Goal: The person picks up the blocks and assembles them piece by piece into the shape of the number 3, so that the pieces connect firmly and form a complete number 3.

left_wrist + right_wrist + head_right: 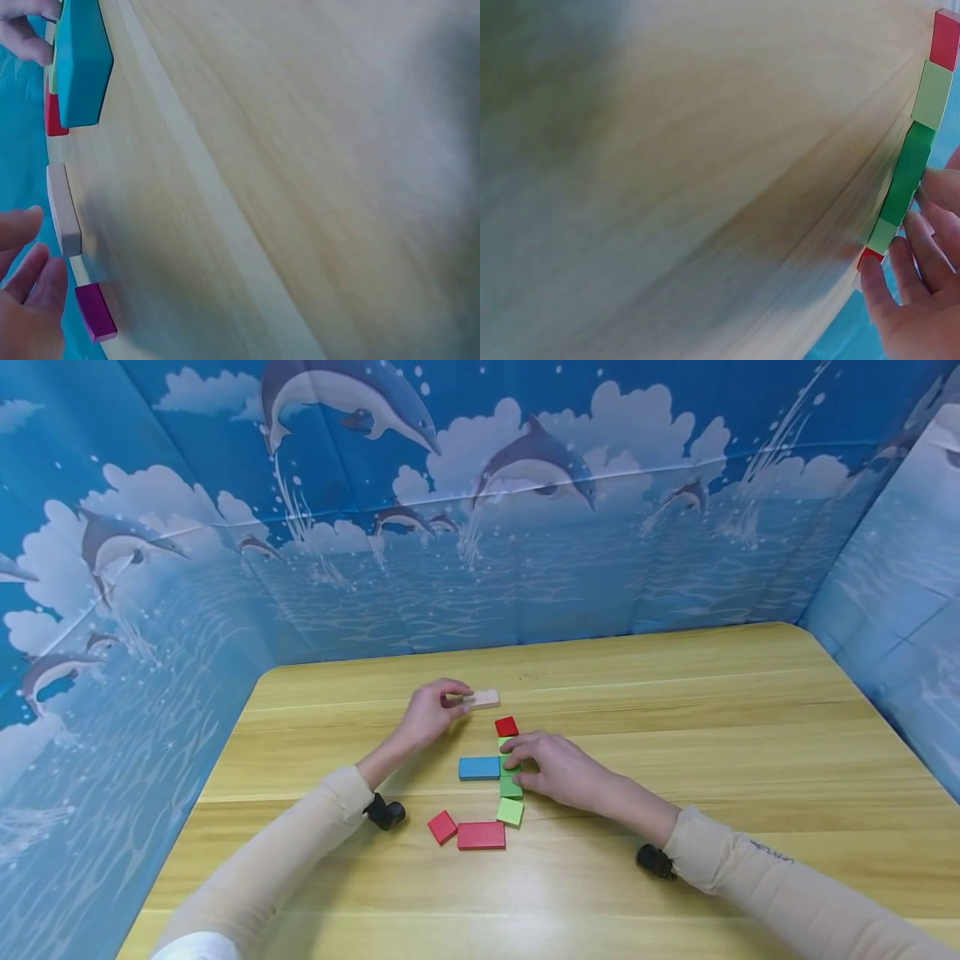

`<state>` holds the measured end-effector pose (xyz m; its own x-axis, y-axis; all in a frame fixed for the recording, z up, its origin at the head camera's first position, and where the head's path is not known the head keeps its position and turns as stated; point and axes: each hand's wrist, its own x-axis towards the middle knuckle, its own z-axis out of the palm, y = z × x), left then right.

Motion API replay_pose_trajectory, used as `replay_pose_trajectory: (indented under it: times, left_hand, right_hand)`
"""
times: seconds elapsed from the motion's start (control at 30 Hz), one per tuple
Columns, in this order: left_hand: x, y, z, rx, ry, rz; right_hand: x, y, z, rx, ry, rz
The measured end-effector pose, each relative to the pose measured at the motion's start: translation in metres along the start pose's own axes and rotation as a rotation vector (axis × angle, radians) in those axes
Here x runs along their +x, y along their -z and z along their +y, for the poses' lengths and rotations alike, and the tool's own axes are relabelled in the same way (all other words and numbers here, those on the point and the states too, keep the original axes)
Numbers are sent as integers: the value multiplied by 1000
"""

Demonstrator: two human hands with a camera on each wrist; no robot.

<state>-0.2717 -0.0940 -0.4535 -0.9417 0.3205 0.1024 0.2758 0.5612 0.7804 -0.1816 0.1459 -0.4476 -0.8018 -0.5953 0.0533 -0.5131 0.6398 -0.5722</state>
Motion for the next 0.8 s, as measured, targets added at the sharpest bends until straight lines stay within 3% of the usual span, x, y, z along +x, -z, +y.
replay_pose_trajectory:
  times: [0.8]
  left_hand:
    - [7,-18,0,86,-19,-9]
  right_hand:
    - [-1,0,1,-3,-5,-13]
